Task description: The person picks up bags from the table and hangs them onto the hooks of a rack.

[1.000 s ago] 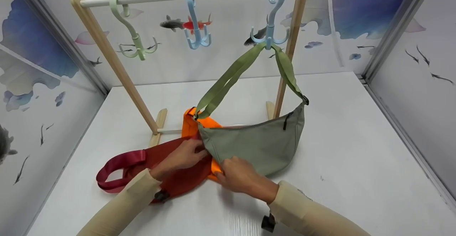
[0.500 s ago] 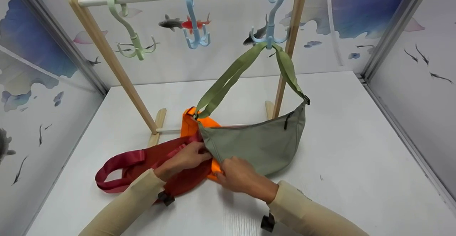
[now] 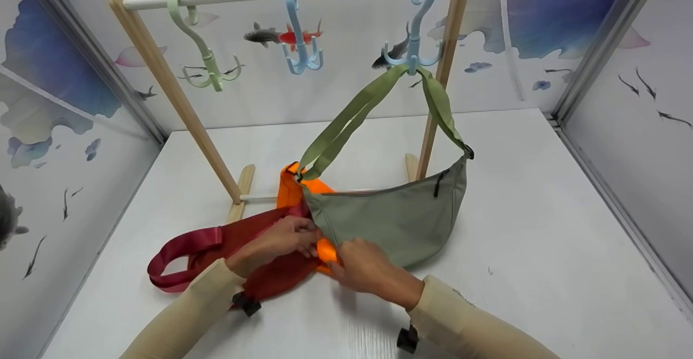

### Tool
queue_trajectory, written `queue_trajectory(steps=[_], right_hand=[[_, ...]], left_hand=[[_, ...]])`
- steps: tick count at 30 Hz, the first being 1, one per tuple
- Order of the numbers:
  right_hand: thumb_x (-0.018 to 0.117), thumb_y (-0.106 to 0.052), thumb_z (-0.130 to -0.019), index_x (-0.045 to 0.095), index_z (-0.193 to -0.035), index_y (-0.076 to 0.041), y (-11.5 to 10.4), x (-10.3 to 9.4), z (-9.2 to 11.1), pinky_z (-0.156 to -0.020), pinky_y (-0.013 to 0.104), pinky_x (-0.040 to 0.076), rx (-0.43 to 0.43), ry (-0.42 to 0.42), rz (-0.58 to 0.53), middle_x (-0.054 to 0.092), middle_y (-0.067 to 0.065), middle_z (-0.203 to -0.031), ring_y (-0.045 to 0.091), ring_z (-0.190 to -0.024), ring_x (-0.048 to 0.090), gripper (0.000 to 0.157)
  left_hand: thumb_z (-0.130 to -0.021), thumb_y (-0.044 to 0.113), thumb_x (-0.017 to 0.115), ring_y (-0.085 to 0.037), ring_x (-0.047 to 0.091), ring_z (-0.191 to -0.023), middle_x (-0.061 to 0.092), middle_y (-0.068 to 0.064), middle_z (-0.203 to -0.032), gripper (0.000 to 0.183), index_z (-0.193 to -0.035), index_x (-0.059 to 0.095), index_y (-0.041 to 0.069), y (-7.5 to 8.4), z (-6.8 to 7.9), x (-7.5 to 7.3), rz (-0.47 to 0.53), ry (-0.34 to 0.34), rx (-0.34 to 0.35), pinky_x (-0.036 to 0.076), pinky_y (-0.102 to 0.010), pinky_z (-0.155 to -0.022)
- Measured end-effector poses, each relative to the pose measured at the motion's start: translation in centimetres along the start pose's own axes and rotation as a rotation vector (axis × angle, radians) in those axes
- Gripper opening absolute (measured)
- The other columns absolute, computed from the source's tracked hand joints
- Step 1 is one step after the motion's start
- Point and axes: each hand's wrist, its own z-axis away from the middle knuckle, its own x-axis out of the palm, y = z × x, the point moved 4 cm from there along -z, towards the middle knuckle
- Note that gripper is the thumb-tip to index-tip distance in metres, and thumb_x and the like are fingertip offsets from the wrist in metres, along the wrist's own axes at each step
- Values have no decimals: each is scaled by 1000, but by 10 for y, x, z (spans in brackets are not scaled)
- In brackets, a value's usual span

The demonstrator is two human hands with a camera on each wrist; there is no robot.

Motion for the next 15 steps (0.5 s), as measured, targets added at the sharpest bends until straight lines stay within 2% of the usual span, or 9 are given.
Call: queue_trajectory(steps=[4,9,13,15], right_hand=[[66,-16,-93,54,-62,-14,0,-1,0,-44,20,26,-1,32,-3,31,-13,-51,1,-43,31,33],[70,-22,-92,54,-67,-12,0,-1,0,-44,21,26,11,84,20,32,-11,-54,3,-45,32,31],[72,-25,-91,61,-78,-9,0,1,-1,-48,22,29,9,115,31,41,-6,-63,7,-53,38,23],[72,-23,-91,65,-84,-8,-1,1,-2,-53,23,34,-9,124,33,50,-3,-72,10,-62,44,18]], left_hand=[[-94,16,65,-23,70,-77,69,-12,-85,16,-94,65,0,3,4,-5,58,-20,45,58,-35,-79],[-94,18,66,-28,71,-85,71,-12,-90,16,-97,64,2,9,11,-11,118,-77,70,57,-38,-86],[-96,19,64,-38,69,-98,72,-13,-97,19,-105,65,2,13,17,-13,166,-133,96,55,-42,-90],[-96,19,63,-41,68,-101,71,-13,-99,20,-107,65,2,16,20,-14,179,-148,113,55,-43,-91]])
